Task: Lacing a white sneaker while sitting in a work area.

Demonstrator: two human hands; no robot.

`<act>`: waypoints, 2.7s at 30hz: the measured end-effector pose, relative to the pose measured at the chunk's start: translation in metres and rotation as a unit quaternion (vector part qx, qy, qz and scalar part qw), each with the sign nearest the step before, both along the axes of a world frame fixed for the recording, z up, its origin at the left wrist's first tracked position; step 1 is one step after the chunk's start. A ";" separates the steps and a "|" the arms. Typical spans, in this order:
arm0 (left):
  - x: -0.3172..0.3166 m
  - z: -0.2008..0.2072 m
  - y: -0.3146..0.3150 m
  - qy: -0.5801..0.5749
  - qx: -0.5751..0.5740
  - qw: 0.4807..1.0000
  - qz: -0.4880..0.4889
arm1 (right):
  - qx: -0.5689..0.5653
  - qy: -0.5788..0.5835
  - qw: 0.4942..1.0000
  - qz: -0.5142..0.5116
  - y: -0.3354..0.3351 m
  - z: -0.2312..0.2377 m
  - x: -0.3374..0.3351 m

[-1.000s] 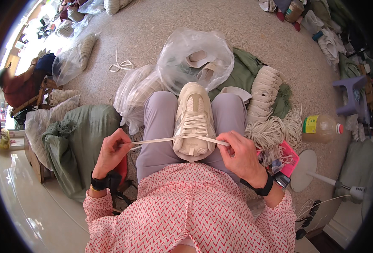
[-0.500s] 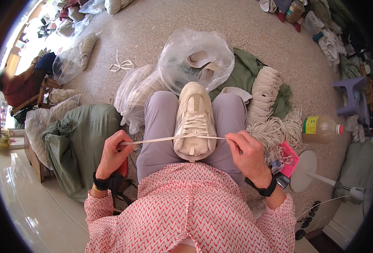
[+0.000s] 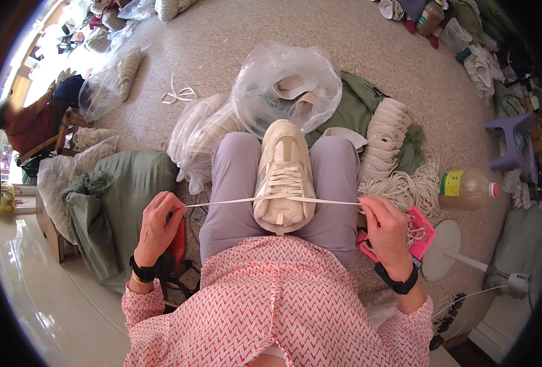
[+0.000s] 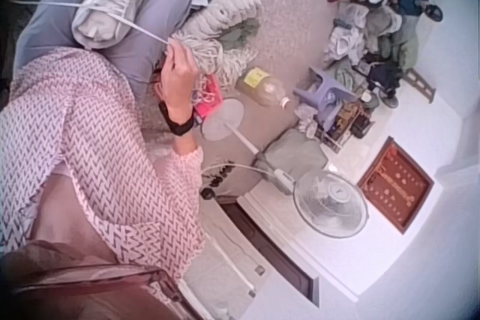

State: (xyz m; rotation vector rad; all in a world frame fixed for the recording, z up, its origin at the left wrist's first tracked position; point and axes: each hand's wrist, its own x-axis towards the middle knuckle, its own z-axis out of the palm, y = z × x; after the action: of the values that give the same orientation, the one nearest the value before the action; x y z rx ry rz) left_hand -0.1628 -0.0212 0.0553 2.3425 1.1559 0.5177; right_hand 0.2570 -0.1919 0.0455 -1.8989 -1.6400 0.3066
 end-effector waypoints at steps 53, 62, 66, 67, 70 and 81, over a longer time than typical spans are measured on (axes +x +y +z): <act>-0.059 0.047 0.096 0.116 -0.081 0.986 0.091 | -0.339 0.221 0.912 -0.064 0.007 -0.050 0.130; -0.019 0.035 0.110 -0.181 -0.097 0.968 0.143 | 0.050 0.510 0.852 -0.110 0.041 0.019 0.091; 0.018 -0.017 0.044 -0.093 -0.390 0.916 -0.003 | -0.151 0.522 0.838 -0.047 0.029 -0.001 0.026; 0.035 -0.016 0.033 -0.131 -0.464 0.876 -0.007 | -0.173 0.532 0.829 -0.027 0.029 -0.009 0.015; 0.062 -0.021 0.018 -0.139 -0.532 0.835 -0.015 | -0.187 0.480 0.857 0.003 0.034 -0.016 -0.014; 0.095 -0.040 0.005 -0.255 -0.506 0.824 0.001 | -0.123 0.501 0.857 -0.014 0.051 -0.035 -0.041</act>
State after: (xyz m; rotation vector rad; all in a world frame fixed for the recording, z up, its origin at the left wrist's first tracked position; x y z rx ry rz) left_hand -0.0677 -0.0164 0.0157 1.1759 0.8423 0.3525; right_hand 0.2164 -0.1406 0.0110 -1.4667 -0.8632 1.2911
